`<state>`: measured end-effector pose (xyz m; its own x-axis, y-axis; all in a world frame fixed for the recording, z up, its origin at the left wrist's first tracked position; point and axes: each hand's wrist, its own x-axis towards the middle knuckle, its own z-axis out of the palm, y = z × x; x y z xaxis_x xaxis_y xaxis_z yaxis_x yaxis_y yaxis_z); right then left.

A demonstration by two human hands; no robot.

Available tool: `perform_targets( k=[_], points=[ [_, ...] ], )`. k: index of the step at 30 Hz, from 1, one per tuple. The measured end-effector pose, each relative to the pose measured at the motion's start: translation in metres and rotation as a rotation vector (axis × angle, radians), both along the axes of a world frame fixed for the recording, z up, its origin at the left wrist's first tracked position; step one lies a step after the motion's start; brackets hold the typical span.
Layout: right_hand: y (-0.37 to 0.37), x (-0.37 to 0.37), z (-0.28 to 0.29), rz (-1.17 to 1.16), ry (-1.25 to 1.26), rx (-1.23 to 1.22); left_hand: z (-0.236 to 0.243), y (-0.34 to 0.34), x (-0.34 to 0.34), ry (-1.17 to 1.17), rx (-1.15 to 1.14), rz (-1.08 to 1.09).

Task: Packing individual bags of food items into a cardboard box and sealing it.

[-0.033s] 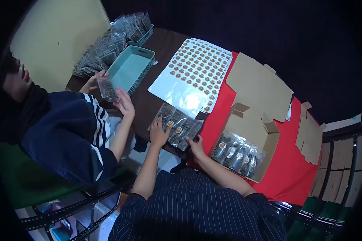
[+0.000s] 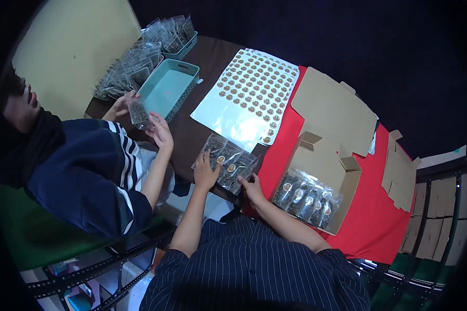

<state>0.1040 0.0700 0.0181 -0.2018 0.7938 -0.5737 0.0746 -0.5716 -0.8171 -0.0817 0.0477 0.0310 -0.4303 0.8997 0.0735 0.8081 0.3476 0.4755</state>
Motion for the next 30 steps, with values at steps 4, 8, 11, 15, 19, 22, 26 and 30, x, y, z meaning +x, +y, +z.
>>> perform_targets(
  k=[4,8,11,15,19,22,26,30],
  points=[
    [-0.001,0.008,-0.007,0.137,-0.222,0.176,0.0,-0.006,0.021,-0.043,-0.024,-0.047],
    [-0.008,0.027,0.072,0.21,-0.22,0.43,0.0,-0.016,0.05,-0.086,-0.064,-0.064],
    [-0.007,0.045,0.105,0.184,-0.218,0.593,0.002,-0.016,0.068,-0.011,-0.068,-0.111],
    [-0.001,0.075,0.139,0.084,0.005,0.385,0.013,-0.007,0.069,-0.11,-0.159,-0.113],
    [0.005,0.105,0.146,-0.017,0.193,0.338,0.067,0.012,0.089,0.201,0.059,-0.101],
    [0.008,0.131,0.153,0.114,0.262,0.261,0.102,0.033,0.102,-0.8,0.069,-0.465],
    [0.007,0.141,0.143,0.069,0.234,0.3,0.114,0.04,0.151,-1.572,-0.082,-0.461],
    [0.006,0.148,0.143,-0.057,0.091,0.456,0.124,0.042,0.174,-1.232,0.006,-0.545]
  ],
)
